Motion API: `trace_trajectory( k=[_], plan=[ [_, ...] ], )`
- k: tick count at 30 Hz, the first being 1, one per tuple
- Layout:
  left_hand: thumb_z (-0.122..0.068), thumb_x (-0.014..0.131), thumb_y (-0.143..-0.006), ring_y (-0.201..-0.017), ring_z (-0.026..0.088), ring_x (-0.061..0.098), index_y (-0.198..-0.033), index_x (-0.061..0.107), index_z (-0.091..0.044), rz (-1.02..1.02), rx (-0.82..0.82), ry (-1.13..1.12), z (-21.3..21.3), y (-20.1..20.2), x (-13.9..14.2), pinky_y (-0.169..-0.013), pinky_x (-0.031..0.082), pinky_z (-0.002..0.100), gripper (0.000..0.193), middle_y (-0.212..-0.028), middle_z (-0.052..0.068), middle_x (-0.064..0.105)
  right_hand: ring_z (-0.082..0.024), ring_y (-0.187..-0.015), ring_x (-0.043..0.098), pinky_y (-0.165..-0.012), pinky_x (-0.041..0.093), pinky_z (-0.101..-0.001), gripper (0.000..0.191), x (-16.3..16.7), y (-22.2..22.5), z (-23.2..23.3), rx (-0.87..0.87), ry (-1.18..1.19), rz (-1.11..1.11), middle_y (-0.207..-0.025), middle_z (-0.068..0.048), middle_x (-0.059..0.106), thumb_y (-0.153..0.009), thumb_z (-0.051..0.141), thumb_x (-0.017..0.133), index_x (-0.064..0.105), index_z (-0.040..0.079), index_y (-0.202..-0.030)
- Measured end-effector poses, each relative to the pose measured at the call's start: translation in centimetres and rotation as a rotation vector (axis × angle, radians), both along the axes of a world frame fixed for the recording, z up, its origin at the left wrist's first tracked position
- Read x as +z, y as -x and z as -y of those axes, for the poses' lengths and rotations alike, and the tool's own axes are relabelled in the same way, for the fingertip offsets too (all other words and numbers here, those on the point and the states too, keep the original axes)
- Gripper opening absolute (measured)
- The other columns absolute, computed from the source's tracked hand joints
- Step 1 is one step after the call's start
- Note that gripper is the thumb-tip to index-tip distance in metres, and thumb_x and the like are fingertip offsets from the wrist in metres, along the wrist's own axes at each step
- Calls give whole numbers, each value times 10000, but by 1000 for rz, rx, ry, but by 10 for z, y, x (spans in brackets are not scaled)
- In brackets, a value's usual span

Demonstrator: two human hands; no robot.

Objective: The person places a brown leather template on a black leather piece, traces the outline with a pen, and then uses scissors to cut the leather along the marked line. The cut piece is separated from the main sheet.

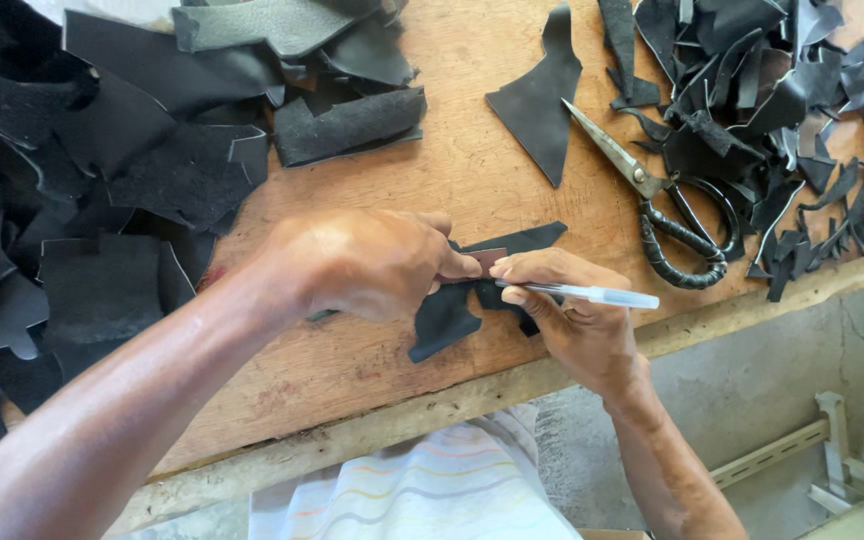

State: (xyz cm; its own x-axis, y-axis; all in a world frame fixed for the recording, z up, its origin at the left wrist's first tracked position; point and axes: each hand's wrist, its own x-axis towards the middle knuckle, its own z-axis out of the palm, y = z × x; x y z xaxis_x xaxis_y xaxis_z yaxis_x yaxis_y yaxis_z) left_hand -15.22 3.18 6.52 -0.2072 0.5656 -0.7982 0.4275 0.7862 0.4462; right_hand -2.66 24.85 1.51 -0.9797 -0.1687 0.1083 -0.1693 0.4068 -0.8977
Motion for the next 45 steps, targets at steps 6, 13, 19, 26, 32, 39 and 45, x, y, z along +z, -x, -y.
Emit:
trace_trajectory(
  k=[6,13,19,26,32,39,45],
  plan=[
    [-75,552,-927,-1372,270,484,-1504,474,-425,-7,2,-97,-3,8,28,-1078,452,417,680,-1432,-30,520,-185,-1036,737,-928,629,-313,146,1,4,-6,-28,36,42,-1085,-79,756,-927,5,730,693,11,-1068],
    [-153,539,-964,-1324,268,525,-1433,512,-416,12,28,-114,-2,11,24,-1067,460,398,538,-1390,-24,546,-188,-1052,726,-919,625,-314,168,0,4,-7,-5,73,32,-1090,-86,736,-937,-9,725,692,26,-1098],
    [-141,539,-953,-1351,262,499,-1442,521,-397,35,42,-132,-3,12,20,-1079,450,392,552,-1438,-39,518,-180,-1012,732,-885,622,-304,167,-4,4,-8,-1,-19,-4,-1063,-84,744,-913,-11,751,697,20,-1068],
    [-142,545,-980,-1373,280,493,-1498,500,-428,27,49,-110,-2,9,19,-1090,445,409,594,-1527,-45,470,-182,-1029,734,-914,644,-307,153,-6,4,-13,-6,43,-49,-1073,-86,744,-924,-8,727,705,31,-1071],
    [-168,483,-1025,-1319,256,558,-1484,495,-438,44,31,-1,-7,12,30,-1055,478,397,533,-1443,-33,564,-174,-1009,732,-903,621,-308,150,1,3,-16,-41,63,45,-1040,-87,745,-918,-12,729,689,16,-1060],
    [-103,512,-954,-1087,245,673,-1457,525,-444,63,27,-71,-6,18,29,-828,586,393,608,-1346,-34,611,-176,-1026,731,-925,616,-304,155,0,1,-2,-22,86,56,-1050,-95,742,-910,-11,741,706,10,-1060],
    [47,438,-881,-712,248,716,-1567,445,-455,68,-65,5,-4,24,20,-560,553,397,850,-1014,69,808,-170,-948,733,-847,609,-281,156,3,8,12,40,-19,-20,-1010,-84,739,-867,0,791,717,35,-1000]
  ],
)
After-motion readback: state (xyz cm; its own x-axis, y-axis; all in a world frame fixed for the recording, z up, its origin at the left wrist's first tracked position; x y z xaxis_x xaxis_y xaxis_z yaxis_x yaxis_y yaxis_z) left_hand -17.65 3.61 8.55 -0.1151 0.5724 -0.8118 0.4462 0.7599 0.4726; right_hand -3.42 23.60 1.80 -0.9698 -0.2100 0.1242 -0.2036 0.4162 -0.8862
